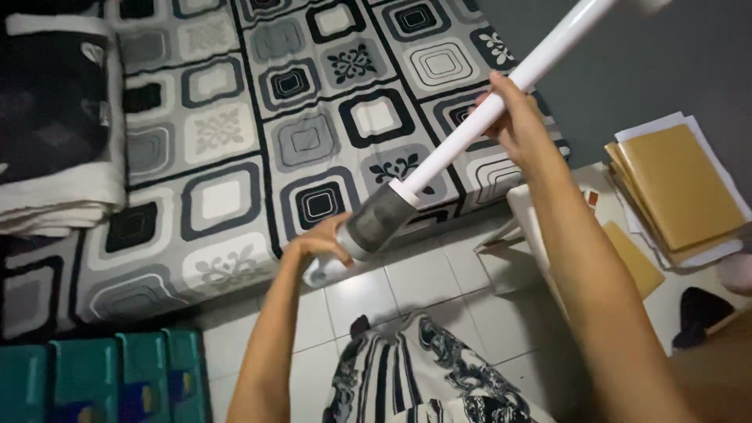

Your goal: Assembling a handheld vacuum cleaner by attaching extension pipes and a floor head, then using it to vacuum the floor.

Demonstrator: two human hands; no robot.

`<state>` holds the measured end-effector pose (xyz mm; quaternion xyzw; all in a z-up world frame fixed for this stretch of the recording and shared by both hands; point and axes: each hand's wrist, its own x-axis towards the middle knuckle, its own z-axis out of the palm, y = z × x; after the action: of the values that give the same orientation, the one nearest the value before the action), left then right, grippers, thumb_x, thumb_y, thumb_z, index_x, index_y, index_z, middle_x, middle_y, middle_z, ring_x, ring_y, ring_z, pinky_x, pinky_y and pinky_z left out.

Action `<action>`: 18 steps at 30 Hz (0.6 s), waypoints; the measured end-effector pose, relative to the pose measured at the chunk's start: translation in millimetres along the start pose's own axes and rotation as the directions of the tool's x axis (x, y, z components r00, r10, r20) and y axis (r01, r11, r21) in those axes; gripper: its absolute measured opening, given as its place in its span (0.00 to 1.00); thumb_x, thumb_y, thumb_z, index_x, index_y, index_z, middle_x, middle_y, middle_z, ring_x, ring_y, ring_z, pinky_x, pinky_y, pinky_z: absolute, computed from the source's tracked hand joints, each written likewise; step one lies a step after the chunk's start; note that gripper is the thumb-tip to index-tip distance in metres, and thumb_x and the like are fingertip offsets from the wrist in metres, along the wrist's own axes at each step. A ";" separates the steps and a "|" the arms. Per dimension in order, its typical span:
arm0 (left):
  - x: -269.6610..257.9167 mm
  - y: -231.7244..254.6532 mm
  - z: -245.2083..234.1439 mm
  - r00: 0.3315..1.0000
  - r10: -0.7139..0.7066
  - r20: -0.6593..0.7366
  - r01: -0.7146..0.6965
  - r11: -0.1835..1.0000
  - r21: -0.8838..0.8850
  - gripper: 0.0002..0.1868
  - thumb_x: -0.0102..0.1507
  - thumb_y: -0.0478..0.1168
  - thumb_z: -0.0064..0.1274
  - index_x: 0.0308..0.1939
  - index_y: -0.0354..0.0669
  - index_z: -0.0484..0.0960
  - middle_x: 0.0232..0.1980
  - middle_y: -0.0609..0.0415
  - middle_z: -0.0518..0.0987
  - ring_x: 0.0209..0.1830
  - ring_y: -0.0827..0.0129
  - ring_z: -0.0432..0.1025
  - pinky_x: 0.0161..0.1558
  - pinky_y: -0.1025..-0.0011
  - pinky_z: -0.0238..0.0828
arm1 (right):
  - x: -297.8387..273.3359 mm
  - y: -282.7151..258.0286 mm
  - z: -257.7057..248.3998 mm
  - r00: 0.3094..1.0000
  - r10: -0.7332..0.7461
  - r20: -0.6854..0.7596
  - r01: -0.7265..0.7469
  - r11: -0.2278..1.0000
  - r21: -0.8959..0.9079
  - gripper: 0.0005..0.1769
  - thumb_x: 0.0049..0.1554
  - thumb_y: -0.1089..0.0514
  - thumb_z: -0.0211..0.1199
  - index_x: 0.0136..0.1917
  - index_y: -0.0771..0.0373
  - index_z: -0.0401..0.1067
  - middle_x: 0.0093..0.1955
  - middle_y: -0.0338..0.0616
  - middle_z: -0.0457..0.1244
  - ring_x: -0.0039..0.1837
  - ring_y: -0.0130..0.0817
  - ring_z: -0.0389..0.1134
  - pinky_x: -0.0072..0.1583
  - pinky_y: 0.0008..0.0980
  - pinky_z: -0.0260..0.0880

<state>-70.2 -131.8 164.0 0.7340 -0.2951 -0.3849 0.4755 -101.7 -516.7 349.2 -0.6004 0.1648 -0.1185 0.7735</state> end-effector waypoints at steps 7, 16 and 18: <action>19.5 -11.1 -44.5 0.988 -0.072 -0.140 0.096 0.979 0.177 0.52 0.29 0.40 0.73 0.61 0.45 0.76 0.57 0.51 0.79 0.57 0.58 0.73 0.60 0.65 0.70 | 3.5 18.3 -55.1 0.982 -0.185 0.029 0.025 -0.020 -0.999 0.23 0.62 0.34 0.67 0.55 0.54 0.77 0.47 0.48 0.69 0.51 0.47 0.71 0.54 0.44 0.69; 83.0 -77.4 -150.2 0.990 -0.133 0.036 0.124 0.975 0.184 0.49 0.31 0.43 0.74 0.59 0.43 0.78 0.54 0.50 0.82 0.56 0.60 0.75 0.57 0.66 0.71 | 115.6 130.1 -24.7 0.927 0.124 0.355 0.367 -0.505 -0.781 0.57 0.26 0.45 0.81 0.70 0.40 0.67 0.63 0.43 0.58 0.68 0.46 0.54 0.64 0.58 0.51; 97.0 -95.4 -179.5 0.989 -0.122 0.087 0.102 0.974 0.204 0.51 0.31 0.43 0.74 0.61 0.43 0.78 0.55 0.49 0.82 0.58 0.58 0.74 0.59 0.66 0.69 | 148.3 153.9 -22.0 0.870 -0.026 0.493 0.434 -0.435 -0.788 0.34 0.39 0.48 0.74 0.61 0.47 0.72 0.57 0.38 0.63 0.65 0.43 0.62 0.66 0.56 0.55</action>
<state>139.3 -89.2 93.4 0.7735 -0.3133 -0.4153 0.3620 23.4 -554.2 178.5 -0.9938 -0.0484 -0.0238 -0.0972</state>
